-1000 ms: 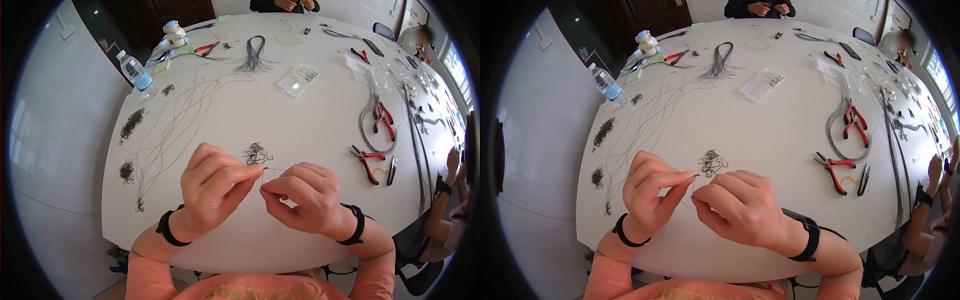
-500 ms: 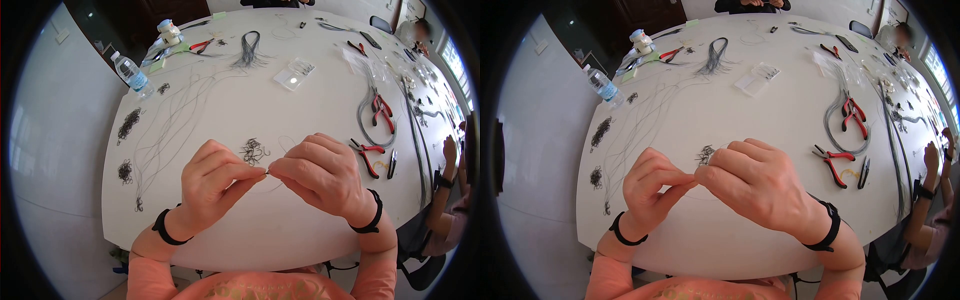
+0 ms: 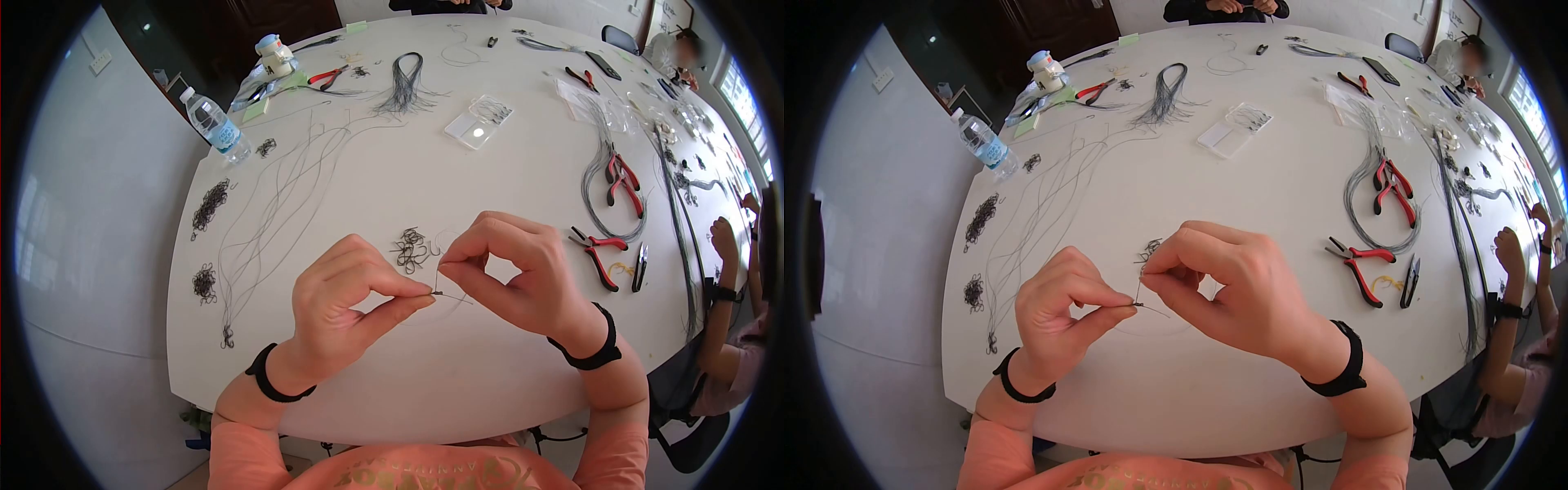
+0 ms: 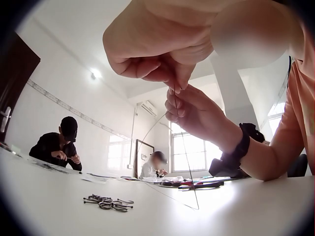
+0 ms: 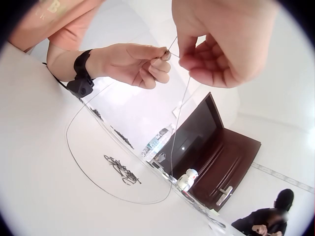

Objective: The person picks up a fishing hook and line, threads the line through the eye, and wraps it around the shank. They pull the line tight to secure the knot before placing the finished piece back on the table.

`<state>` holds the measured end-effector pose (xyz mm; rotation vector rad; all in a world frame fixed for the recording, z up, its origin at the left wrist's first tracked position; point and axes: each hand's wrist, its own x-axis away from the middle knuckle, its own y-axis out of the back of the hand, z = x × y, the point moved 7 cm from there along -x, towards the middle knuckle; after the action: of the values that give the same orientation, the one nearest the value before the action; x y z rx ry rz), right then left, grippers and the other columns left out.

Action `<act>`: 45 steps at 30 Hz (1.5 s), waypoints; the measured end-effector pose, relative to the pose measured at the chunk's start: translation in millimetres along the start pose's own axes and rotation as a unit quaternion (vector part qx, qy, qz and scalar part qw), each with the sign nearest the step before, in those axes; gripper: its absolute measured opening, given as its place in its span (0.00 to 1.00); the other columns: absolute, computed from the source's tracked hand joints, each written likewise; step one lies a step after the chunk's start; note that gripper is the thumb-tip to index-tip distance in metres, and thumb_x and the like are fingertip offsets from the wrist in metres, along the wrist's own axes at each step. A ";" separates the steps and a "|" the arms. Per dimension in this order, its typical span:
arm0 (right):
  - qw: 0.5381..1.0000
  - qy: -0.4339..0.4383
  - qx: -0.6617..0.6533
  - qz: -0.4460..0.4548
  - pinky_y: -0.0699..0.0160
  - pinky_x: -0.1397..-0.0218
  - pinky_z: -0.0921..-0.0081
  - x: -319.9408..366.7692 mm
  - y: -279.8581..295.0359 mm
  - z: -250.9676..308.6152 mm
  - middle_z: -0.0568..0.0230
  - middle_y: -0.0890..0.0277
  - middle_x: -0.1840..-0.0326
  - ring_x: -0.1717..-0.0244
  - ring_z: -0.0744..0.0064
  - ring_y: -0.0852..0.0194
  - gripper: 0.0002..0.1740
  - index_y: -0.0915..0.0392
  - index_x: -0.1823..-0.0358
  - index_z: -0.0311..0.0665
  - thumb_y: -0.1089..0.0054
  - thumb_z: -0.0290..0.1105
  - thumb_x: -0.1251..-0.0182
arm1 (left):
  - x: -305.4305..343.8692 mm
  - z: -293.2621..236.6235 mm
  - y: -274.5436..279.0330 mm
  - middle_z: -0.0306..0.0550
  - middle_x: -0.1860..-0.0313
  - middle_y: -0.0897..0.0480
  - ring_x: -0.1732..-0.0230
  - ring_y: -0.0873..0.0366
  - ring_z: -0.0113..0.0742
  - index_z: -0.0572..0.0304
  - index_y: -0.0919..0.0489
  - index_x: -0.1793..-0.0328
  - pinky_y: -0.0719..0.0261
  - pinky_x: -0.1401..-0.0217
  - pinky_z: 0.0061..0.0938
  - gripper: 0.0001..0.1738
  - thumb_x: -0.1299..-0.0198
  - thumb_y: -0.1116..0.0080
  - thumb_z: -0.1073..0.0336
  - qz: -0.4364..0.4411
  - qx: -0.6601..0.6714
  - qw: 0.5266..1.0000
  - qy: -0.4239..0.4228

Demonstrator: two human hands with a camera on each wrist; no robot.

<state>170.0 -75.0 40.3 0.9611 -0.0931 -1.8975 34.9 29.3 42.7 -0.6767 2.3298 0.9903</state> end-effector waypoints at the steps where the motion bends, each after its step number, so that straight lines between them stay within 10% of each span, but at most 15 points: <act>1: 1.000 -0.021 -0.018 0.008 0.23 0.69 0.76 0.9 -1.9 -3.8 0.66 0.18 0.71 0.73 0.73 0.20 0.04 0.18 0.64 0.36 0.30 0.23 0.38 | 0.3 -0.4 0.2 0.34 0.72 0.17 0.68 0.24 0.32 0.55 0.12 0.65 0.28 0.70 0.24 0.12 0.54 0.20 0.76 0.000 0.000 1.000 0.000; 15: 0.913 -0.282 -0.290 0.052 0.26 0.64 0.81 22.0 -34.6 -28.0 0.69 0.18 0.71 0.69 0.84 0.24 0.06 0.18 0.62 0.32 0.33 0.29 0.31 | 7.4 9.5 3.1 0.35 0.71 0.16 0.71 0.25 0.26 0.56 0.14 0.64 0.33 0.76 0.20 0.11 0.50 0.22 0.78 -0.053 0.077 0.995 0.029; 20: 0.985 -0.100 -0.140 -0.008 0.27 0.71 0.79 16.3 -25.6 -4.6 0.68 0.21 0.73 0.72 0.80 0.23 0.03 0.17 0.64 0.35 0.31 0.24 0.36 | 8.3 4.9 6.4 0.34 0.72 0.18 0.71 0.26 0.27 0.56 0.13 0.63 0.34 0.76 0.22 0.12 0.51 0.23 0.79 -0.070 0.039 0.997 0.018; 29: 0.977 0.137 0.147 -0.067 0.32 0.77 0.74 18.1 -25.1 33.9 0.70 0.30 0.76 0.80 0.69 0.31 0.12 0.19 0.66 0.40 0.28 0.21 0.52 | 5.0 -10.8 11.4 0.34 0.74 0.21 0.72 0.28 0.33 0.56 0.13 0.61 0.33 0.74 0.24 0.15 0.56 0.22 0.79 -0.085 -0.105 0.987 -0.092; 42: 0.945 0.203 0.255 0.014 0.34 0.74 0.75 14.4 -8.6 53.2 0.68 0.34 0.72 0.75 0.72 0.32 0.12 0.21 0.64 0.35 0.36 0.25 0.55 | 8.2 -21.0 3.0 0.31 0.69 0.18 0.69 0.29 0.34 0.52 0.11 0.57 0.29 0.71 0.24 0.18 0.57 0.21 0.74 -0.042 -0.189 0.968 -0.160; 45: 0.955 0.170 0.242 0.029 0.30 0.74 0.73 10.1 -5.0 49.6 0.69 0.26 0.73 0.77 0.70 0.27 0.14 0.16 0.63 0.39 0.25 0.21 0.53 | 7.3 -21.4 1.5 0.31 0.70 0.18 0.69 0.28 0.33 0.52 0.10 0.57 0.29 0.71 0.24 0.18 0.57 0.21 0.73 -0.034 -0.188 0.969 -0.157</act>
<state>131.8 -96.3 66.3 1.5849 -0.3899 -1.6579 22.9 12.3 51.8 -0.6796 1.8508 1.4143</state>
